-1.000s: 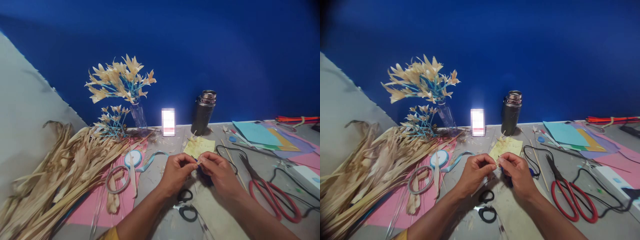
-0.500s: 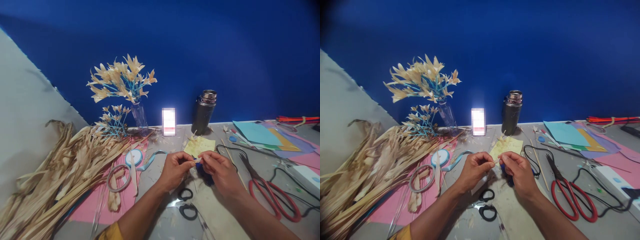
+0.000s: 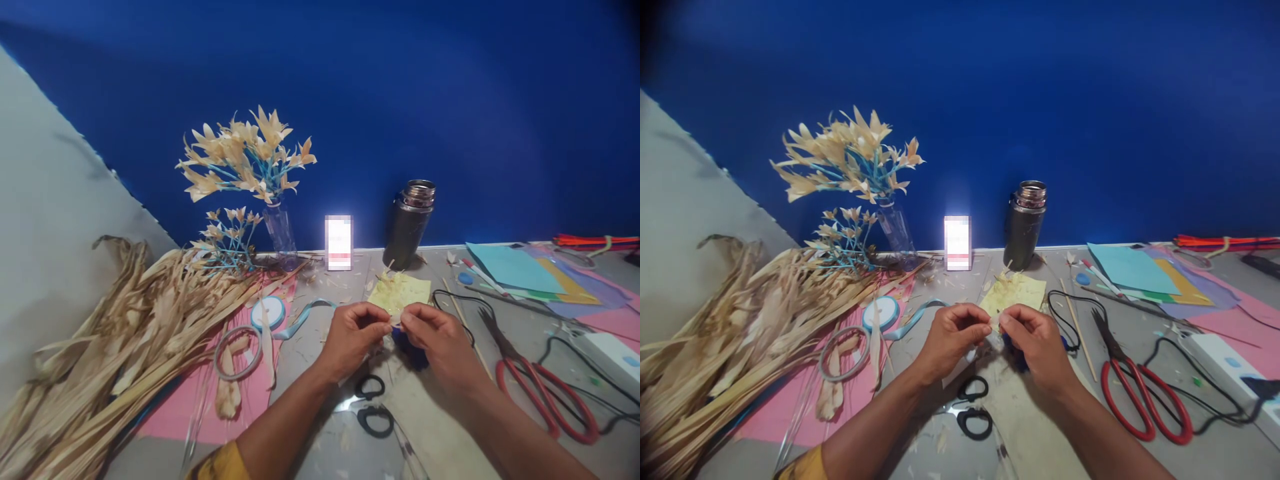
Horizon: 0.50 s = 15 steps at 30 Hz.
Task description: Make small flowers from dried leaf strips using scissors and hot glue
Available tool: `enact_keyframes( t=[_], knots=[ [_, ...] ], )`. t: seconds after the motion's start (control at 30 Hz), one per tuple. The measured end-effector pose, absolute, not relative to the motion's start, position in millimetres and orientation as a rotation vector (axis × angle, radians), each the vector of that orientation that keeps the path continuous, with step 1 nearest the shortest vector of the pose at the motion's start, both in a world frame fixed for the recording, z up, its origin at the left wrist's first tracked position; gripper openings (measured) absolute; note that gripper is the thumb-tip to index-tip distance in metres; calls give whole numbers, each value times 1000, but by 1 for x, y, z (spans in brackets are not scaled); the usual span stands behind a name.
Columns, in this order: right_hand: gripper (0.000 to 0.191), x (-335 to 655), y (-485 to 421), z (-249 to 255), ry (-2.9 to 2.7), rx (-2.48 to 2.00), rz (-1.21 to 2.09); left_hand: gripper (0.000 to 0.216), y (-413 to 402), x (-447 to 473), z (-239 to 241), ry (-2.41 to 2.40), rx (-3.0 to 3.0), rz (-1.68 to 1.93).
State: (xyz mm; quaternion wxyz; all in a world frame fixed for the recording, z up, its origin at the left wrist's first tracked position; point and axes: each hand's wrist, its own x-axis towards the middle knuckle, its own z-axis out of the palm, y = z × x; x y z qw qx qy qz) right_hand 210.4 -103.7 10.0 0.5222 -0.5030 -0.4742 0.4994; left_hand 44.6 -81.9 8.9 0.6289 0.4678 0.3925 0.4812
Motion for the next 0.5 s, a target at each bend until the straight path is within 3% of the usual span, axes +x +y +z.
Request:
enact_keyframes(
  t=[0.5],
  knots=[
    [44,203,-102,2,-953,-1110,1370,37,-84,47,-2,779,926,967]
  ],
)
